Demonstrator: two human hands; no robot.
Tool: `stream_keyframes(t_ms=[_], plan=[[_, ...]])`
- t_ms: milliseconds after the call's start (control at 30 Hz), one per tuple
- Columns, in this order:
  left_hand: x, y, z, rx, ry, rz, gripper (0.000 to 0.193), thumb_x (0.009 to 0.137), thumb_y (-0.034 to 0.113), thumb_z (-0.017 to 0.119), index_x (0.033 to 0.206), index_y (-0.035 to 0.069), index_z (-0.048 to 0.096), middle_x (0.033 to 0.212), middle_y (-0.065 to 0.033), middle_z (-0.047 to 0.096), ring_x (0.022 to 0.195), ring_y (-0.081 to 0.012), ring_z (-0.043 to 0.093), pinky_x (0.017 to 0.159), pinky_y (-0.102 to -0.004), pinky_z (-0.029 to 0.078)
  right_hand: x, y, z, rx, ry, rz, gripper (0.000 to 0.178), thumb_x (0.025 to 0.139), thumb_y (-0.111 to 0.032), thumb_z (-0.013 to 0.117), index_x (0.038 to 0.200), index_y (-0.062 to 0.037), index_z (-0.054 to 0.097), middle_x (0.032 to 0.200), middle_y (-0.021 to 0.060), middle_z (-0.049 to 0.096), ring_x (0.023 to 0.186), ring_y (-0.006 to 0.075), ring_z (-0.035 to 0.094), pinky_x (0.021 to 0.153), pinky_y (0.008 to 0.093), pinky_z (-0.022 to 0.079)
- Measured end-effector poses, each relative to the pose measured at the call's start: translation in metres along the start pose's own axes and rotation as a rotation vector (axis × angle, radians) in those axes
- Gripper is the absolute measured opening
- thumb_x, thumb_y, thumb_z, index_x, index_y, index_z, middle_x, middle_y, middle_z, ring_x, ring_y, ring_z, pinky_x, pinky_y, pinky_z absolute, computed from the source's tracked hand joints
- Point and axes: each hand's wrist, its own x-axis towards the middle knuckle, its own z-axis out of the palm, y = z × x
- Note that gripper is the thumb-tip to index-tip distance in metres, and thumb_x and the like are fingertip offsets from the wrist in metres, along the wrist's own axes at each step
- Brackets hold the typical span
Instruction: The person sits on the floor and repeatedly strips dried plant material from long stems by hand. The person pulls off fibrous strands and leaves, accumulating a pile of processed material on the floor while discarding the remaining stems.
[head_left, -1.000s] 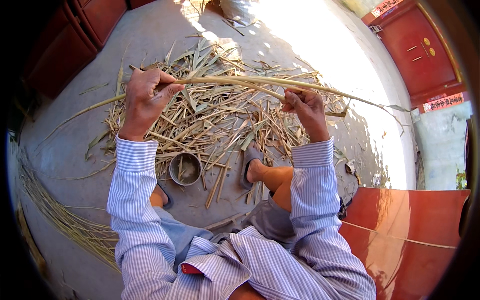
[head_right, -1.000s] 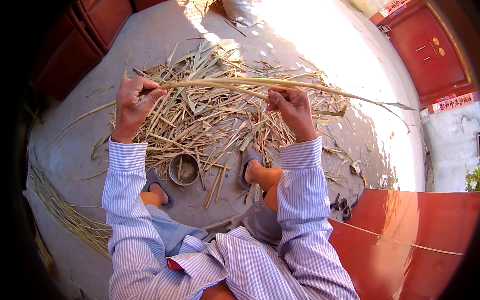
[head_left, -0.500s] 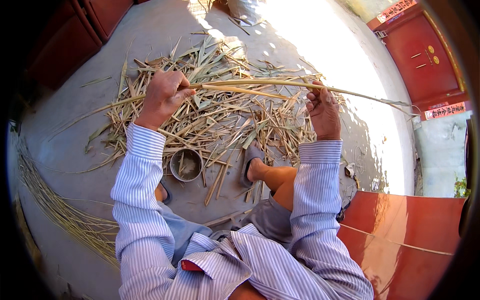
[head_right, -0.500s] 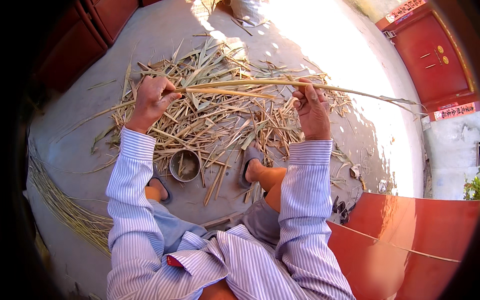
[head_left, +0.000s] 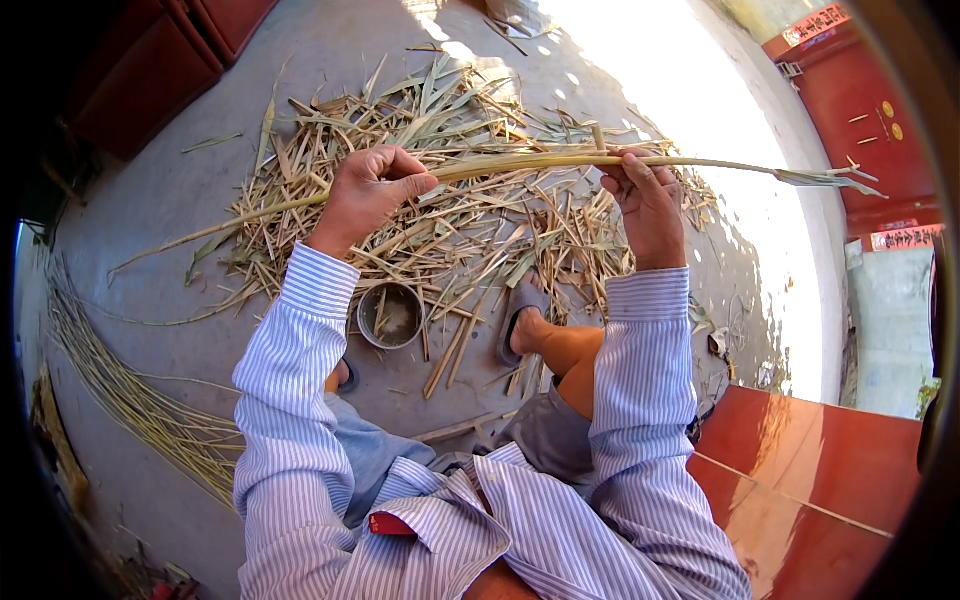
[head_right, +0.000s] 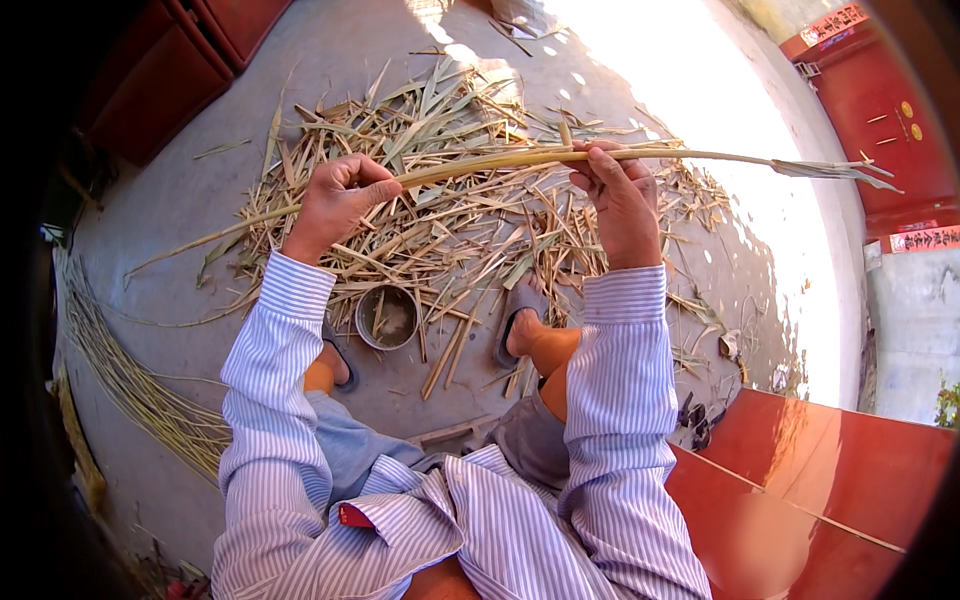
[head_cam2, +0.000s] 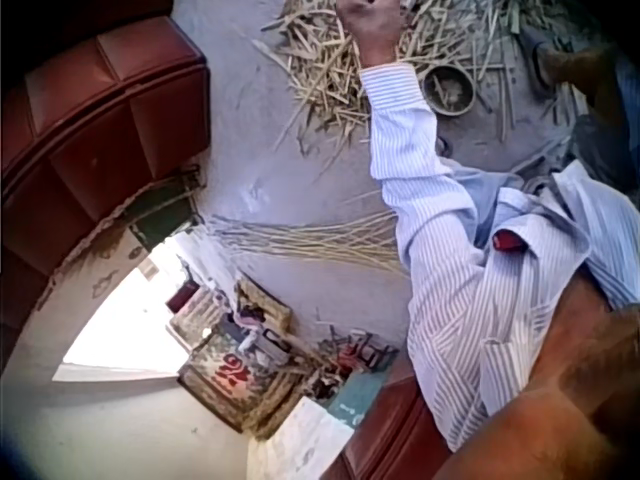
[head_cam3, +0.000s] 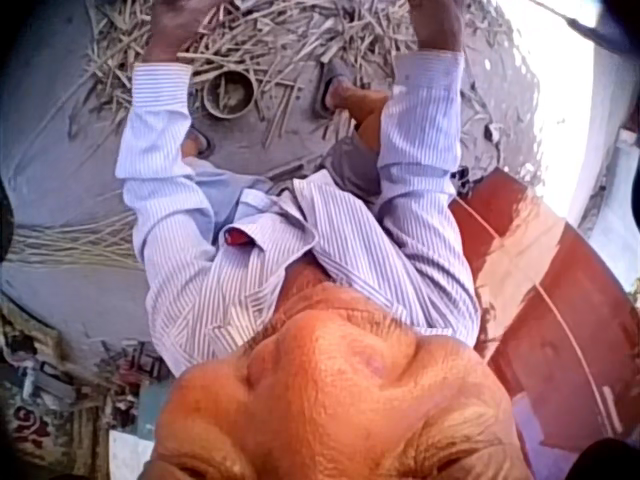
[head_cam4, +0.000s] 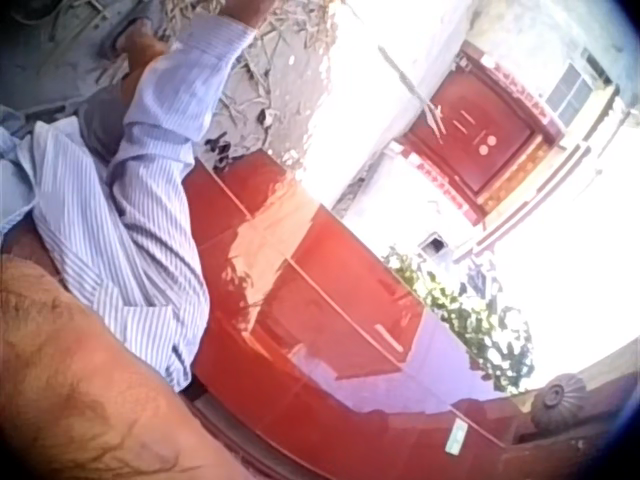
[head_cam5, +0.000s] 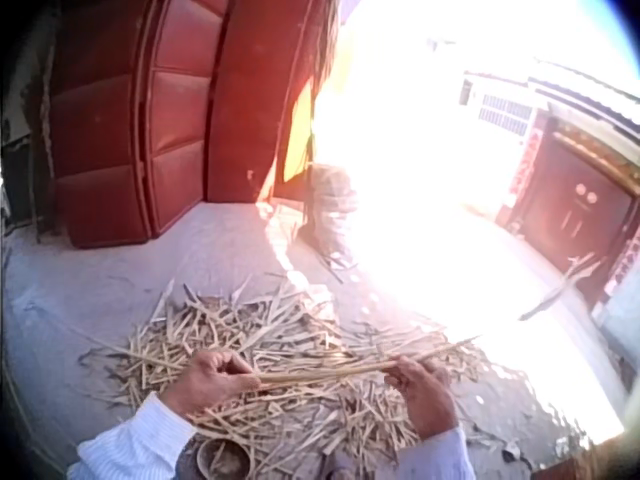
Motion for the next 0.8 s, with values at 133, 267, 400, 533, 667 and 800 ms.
stream_keyframes(t_ms=[133, 267, 400, 533, 667, 800], plan=[[-0.002, -0.006, -0.006, -0.114, 0.031, -0.097, 0.019, 0.081, 0.014, 0.078, 0.088, 0.001, 0.067, 0.079, -0.0033, 0.067, 0.071, -0.0083, 0.062, 0.064, -0.0216, 0.05, 0.001, -0.005, 0.011, 0.018, -0.11, -0.029, 0.017, 0.095, -0.011, 0.057, 0.106, 0.0007, 0.063, 0.108, 0.0168, 0.068, 0.101, 0.0246, 0.067, 0.085, 0.0297, 0.057], [0.005, -0.026, -0.04, -0.34, 0.292, -0.128, 0.026, 0.082, 0.019, 0.078, 0.095, 0.004, 0.062, 0.078, -0.0003, 0.065, 0.062, -0.0069, 0.053, 0.056, -0.0203, 0.043, -0.003, -0.005, 0.013, 0.005, -0.195, -0.046, 0.016, 0.094, -0.008, 0.056, 0.106, 0.0014, 0.062, 0.111, 0.018, 0.066, 0.103, 0.0268, 0.066, 0.087, 0.0314, 0.057], [0.006, -0.044, -0.095, -0.557, 0.381, -0.138, 0.026, 0.083, 0.023, 0.077, 0.093, 0.005, 0.061, 0.076, 0.0009, 0.062, 0.061, -0.0081, 0.05, 0.056, -0.0222, 0.041, -0.005, 0.001, 0.013, 0.018, -0.216, -0.039, 0.015, 0.094, -0.006, 0.056, 0.107, -0.0006, 0.06, 0.111, 0.0179, 0.066, 0.103, 0.0259, 0.066, 0.083, 0.0296, 0.058], [0.0, -0.049, -0.117, 0.44, 0.647, 0.099, 0.027, 0.085, 0.029, 0.073, 0.093, 0.006, 0.061, 0.078, -0.0035, 0.064, 0.069, -0.0195, 0.056, 0.064, -0.0333, 0.044, 0.0, 0.004, 0.009, 0.023, -0.177, -0.025, 0.014, 0.095, -0.007, 0.056, 0.107, -0.0023, 0.06, 0.11, 0.0175, 0.067, 0.1, 0.0245, 0.068, 0.077, 0.0271, 0.059], [0.0, -0.028, -0.092, 1.125, 0.518, 0.394, 0.034, 0.085, 0.04, 0.068, 0.091, 0.007, 0.064, 0.085, -0.0086, 0.066, 0.082, -0.0303, 0.059, 0.075, -0.0413, 0.042, 0.0, 0.009, 0.02, -0.019, -0.111, 0.001, 0.015, 0.095, -0.008, 0.056, 0.108, -0.0023, 0.061, 0.109, 0.0163, 0.068, 0.1, 0.0247, 0.068, 0.074, 0.0263, 0.059], [0.002, 0.0, -0.035, 0.623, 0.074, 0.43, 0.031, 0.084, 0.039, 0.067, 0.09, 0.008, 0.067, 0.079, -0.0079, 0.064, 0.078, -0.0262, 0.058, 0.072, -0.0387, 0.039, -0.001, 0.02, 0.045, -0.008, -0.097, 0.034, 0.018, 0.095, -0.014, 0.06, 0.108, -0.0022, 0.063, 0.108, 0.016, 0.068, 0.099, 0.0233, 0.069, 0.073, 0.0269, 0.059]])
